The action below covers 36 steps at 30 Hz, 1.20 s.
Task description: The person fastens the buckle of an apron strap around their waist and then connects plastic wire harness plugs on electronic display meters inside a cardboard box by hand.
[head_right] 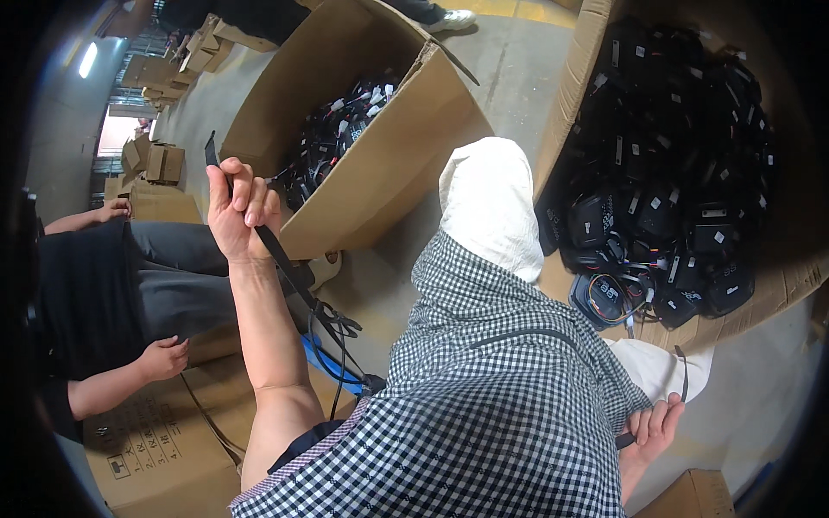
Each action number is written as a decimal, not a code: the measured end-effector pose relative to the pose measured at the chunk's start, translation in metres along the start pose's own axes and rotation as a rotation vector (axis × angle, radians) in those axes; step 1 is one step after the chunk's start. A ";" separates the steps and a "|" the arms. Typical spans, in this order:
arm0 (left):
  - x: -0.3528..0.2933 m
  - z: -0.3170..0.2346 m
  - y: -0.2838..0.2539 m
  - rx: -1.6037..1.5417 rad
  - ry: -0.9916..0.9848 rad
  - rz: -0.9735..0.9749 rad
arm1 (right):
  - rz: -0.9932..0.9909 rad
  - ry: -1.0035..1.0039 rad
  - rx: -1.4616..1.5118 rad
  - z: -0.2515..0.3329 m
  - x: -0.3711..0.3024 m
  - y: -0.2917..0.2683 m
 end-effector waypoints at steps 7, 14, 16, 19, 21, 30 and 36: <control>0.007 0.011 0.010 0.066 -0.040 -0.026 | -0.014 0.019 -0.017 -0.004 0.001 0.000; 0.019 0.036 0.032 0.048 -0.109 -0.040 | -0.020 0.036 -0.027 -0.014 0.001 0.014; 0.024 0.060 0.050 -0.012 -0.169 -0.024 | -0.014 0.032 -0.010 -0.020 0.006 0.030; 0.023 0.114 0.101 0.130 -0.351 -0.058 | 0.108 0.192 -0.066 -0.048 0.020 0.067; 0.017 0.159 0.132 0.205 -0.518 0.065 | 0.173 0.451 -0.454 -0.068 0.038 0.105; -0.017 0.246 0.165 0.303 -0.833 0.263 | 0.389 0.594 -0.581 -0.111 0.041 0.149; -0.033 0.266 0.192 0.652 -0.879 0.838 | 0.607 0.488 -0.402 -0.115 0.059 0.172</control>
Point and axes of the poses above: each hand's wrist, its own x-axis towards the middle knuckle, its own y-axis out of the palm, z = x × y, the point moved 3 cm from there along x, towards the middle knuckle, and after that the axes turned 4 degrees about -y, right-handed, at the moved point
